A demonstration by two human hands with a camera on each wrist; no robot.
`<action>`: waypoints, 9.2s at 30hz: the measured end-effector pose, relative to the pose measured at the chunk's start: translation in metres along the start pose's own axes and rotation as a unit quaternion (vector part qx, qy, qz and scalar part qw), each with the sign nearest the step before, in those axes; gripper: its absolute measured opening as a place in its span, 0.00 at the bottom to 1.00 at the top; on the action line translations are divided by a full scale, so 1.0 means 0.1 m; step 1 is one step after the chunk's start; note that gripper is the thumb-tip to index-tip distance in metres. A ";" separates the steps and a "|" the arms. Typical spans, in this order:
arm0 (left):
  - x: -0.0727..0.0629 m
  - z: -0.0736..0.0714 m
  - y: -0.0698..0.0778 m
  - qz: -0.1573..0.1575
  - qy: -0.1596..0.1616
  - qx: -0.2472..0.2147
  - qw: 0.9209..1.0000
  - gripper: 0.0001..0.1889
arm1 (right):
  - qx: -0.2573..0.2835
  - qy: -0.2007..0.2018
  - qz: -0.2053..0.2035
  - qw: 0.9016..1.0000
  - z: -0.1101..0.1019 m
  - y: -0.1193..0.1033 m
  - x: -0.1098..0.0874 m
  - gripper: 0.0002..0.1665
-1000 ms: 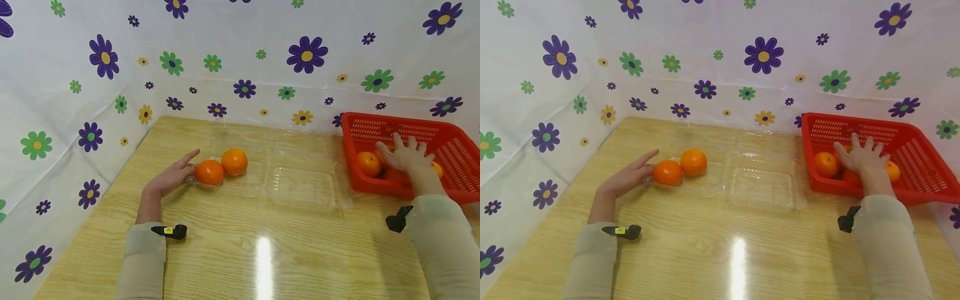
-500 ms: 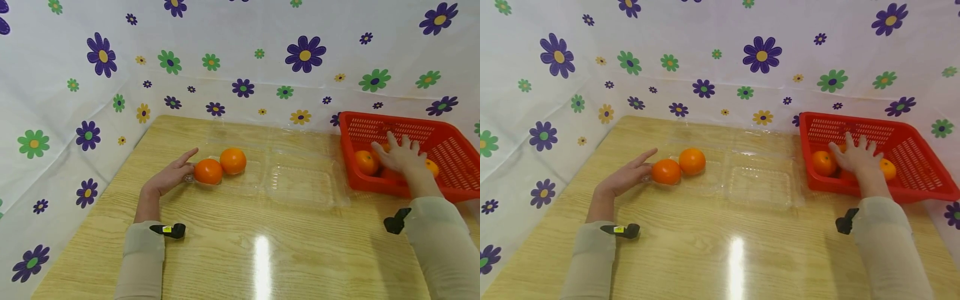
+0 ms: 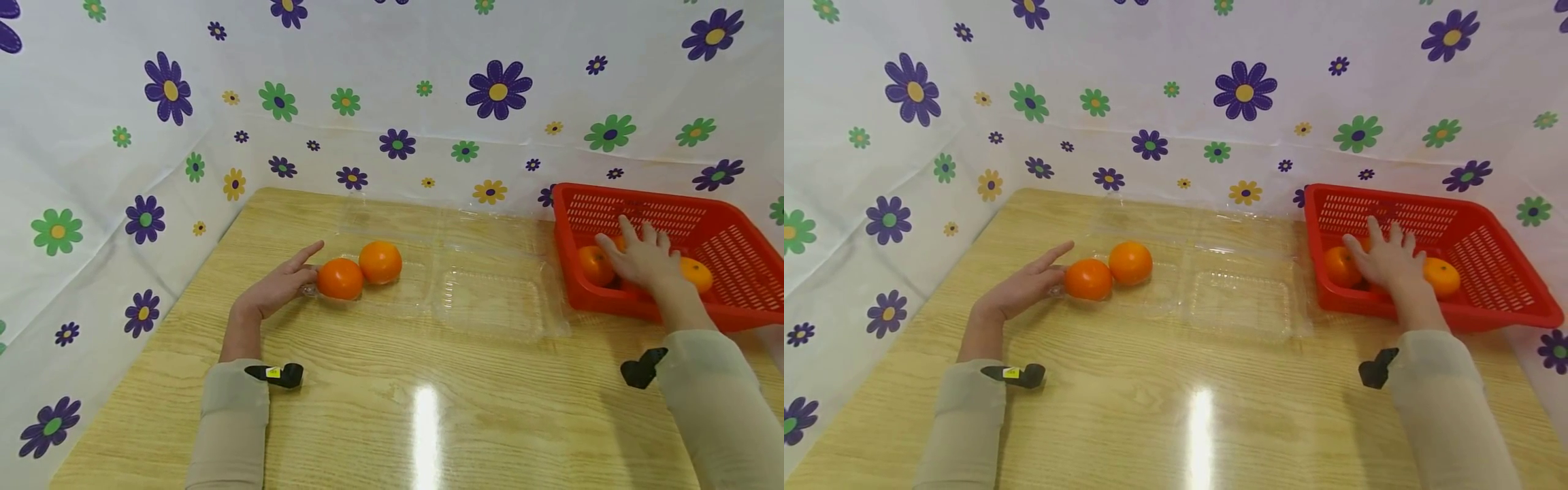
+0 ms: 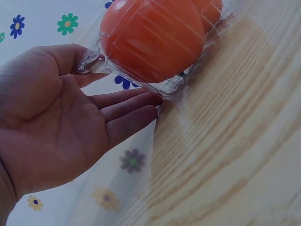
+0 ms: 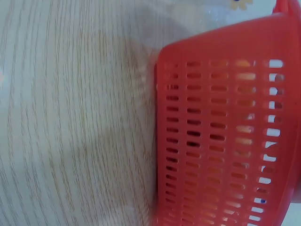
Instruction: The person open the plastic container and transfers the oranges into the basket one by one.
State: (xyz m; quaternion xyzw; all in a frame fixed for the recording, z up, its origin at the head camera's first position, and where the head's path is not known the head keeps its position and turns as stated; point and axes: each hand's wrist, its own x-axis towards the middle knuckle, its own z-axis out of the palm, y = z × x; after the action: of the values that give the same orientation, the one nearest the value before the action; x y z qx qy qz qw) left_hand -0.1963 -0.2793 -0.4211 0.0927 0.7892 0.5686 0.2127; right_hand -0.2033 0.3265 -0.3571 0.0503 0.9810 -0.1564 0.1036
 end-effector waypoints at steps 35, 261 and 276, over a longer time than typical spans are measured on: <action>0.01 -0.01 0.02 0.003 0.003 0.015 1.000 0.32 | 0.008 0.070 -0.111 0.991 0.11 -0.59 -0.34 0.49; 0.02 0.00 -0.01 0.004 0.002 -0.012 1.000 0.32 | 0.125 0.070 -0.219 0.965 1.62 -2.99 -0.48 0.33; -0.01 0.02 -0.02 0.009 -0.002 -0.019 1.000 0.32 | 0.147 0.049 -0.212 0.965 1.59 -2.99 -0.50 0.34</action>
State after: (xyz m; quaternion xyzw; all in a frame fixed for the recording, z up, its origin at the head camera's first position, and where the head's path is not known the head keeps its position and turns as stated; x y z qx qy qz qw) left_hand -0.1945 -0.2785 -0.4238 0.0968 0.7768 0.5853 0.2113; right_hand -0.1644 -0.0095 -0.4053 -0.1362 0.9395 -0.3142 0.0115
